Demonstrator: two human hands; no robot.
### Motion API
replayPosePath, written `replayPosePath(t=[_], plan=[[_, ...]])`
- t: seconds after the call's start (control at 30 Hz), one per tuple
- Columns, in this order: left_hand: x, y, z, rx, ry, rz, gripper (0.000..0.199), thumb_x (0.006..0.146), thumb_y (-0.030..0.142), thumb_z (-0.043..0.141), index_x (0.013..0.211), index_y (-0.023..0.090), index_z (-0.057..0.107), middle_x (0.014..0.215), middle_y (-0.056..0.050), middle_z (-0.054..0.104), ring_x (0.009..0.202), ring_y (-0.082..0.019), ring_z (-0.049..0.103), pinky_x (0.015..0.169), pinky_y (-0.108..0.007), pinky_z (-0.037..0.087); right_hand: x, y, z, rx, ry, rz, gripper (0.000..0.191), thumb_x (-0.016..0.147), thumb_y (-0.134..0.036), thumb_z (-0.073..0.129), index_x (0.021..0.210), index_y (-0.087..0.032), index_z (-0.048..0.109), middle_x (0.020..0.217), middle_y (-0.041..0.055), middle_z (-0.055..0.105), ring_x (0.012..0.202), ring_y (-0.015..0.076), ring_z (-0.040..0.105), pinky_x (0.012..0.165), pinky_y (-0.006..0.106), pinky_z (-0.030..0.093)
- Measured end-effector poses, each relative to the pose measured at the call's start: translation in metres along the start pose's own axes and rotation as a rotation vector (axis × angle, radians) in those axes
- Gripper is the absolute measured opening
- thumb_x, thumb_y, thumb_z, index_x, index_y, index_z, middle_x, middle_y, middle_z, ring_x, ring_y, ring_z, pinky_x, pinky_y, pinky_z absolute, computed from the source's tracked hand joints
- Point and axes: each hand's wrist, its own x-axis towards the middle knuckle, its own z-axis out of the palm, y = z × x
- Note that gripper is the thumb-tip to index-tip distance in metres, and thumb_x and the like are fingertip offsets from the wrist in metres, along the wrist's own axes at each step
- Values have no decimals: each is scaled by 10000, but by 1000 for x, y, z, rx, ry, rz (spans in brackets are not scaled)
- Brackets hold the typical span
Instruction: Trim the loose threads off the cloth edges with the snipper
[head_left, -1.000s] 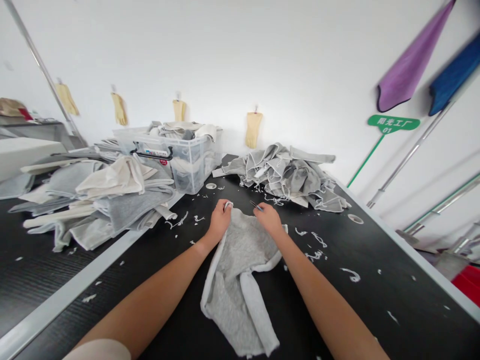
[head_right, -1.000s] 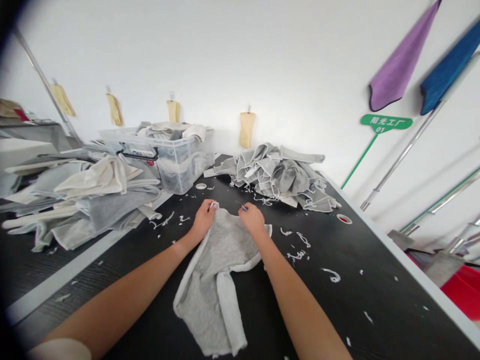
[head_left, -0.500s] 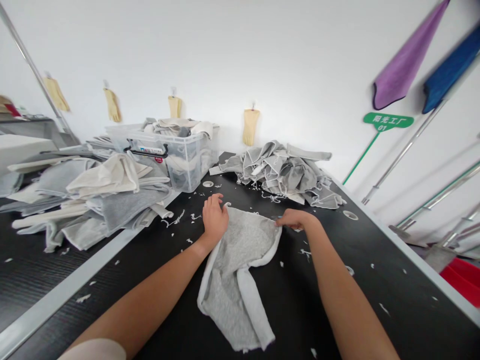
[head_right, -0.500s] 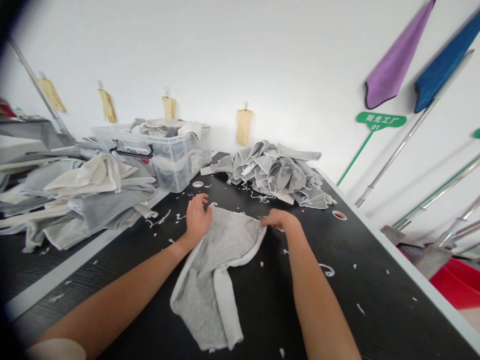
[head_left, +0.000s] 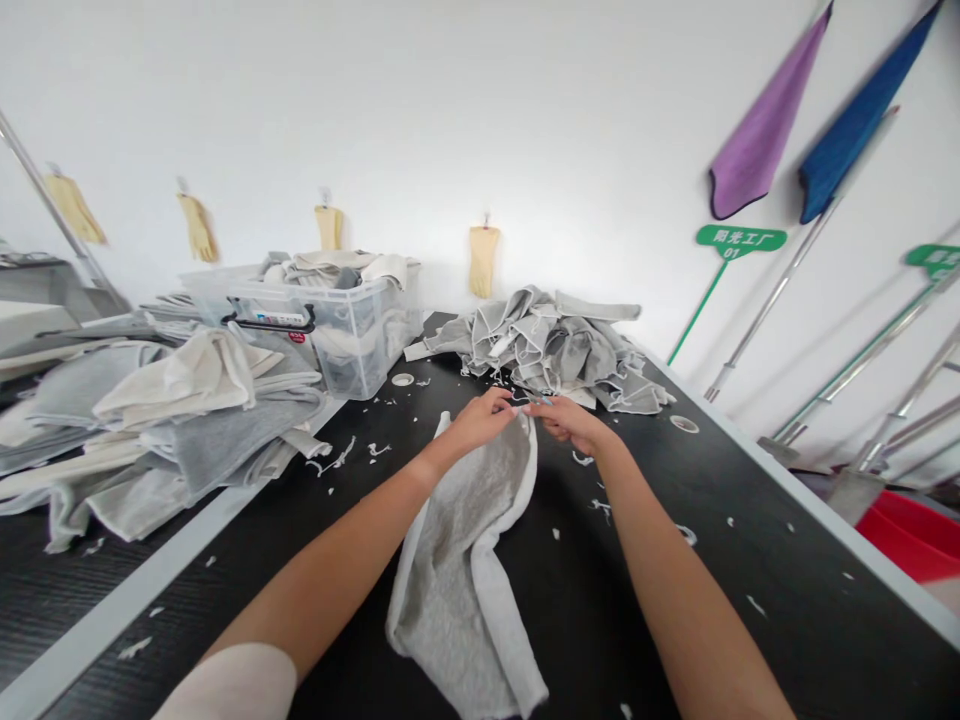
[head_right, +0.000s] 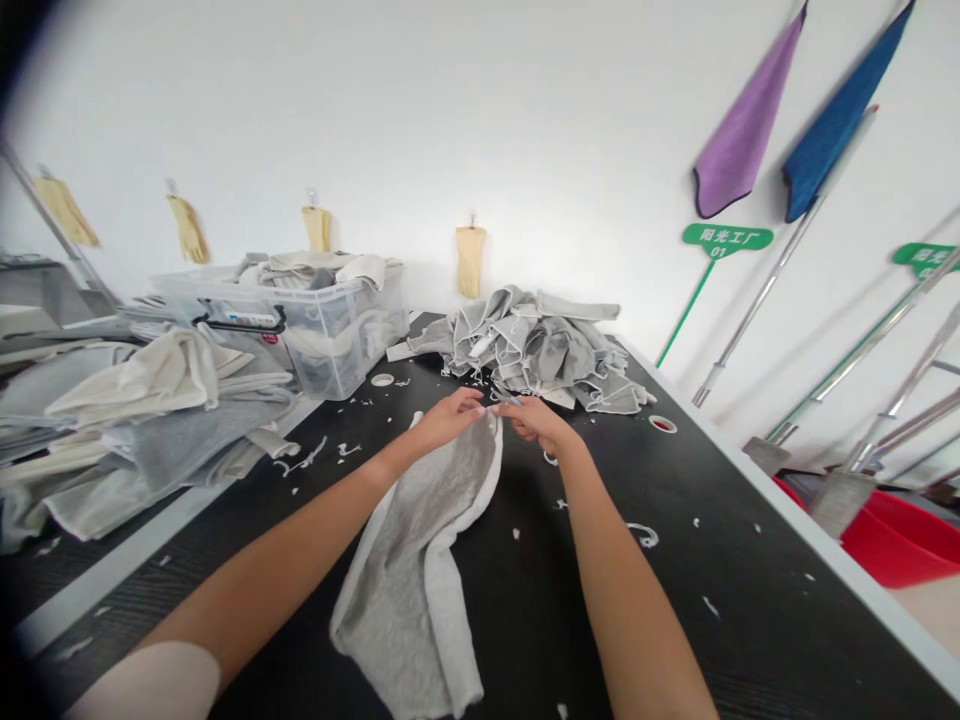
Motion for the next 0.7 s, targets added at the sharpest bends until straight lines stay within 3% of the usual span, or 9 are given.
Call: replayPosePath(t=[0.13,0.3,0.43,0.7], plan=[[28,-16,23,-166,-75,-11,277,923,375,602,1095,182,703,1045,-77,759,967,-206,704,888,-322,534,12,27,0,100,141,-12,485,728,-530,813,779,-240,427,523,-138,272,427,43,161,412,208,66],[20,-36,48,-66,31,-17,239,904,378,631,1019,191,726,977,-52,755,907,-200,684,870,-326,529,23,54,1,127,130,-19,437,741,-503,795,781,-225,460,556,-128,280,441,41,178,413,201,61],[7,-42,50,24,103,-10,171,910,312,622,1010,220,725,1027,-44,759,976,-209,682,938,-341,505,22,58,6,73,101,-36,390,746,-489,792,833,-206,537,563,-122,296,450,43,188,418,199,58],[6,-41,46,135,166,35,108,949,236,559,983,239,662,1013,-35,731,992,-203,659,930,-334,493,14,62,14,-15,265,-114,447,758,-580,762,937,-202,605,529,-110,338,450,75,268,410,211,168]])
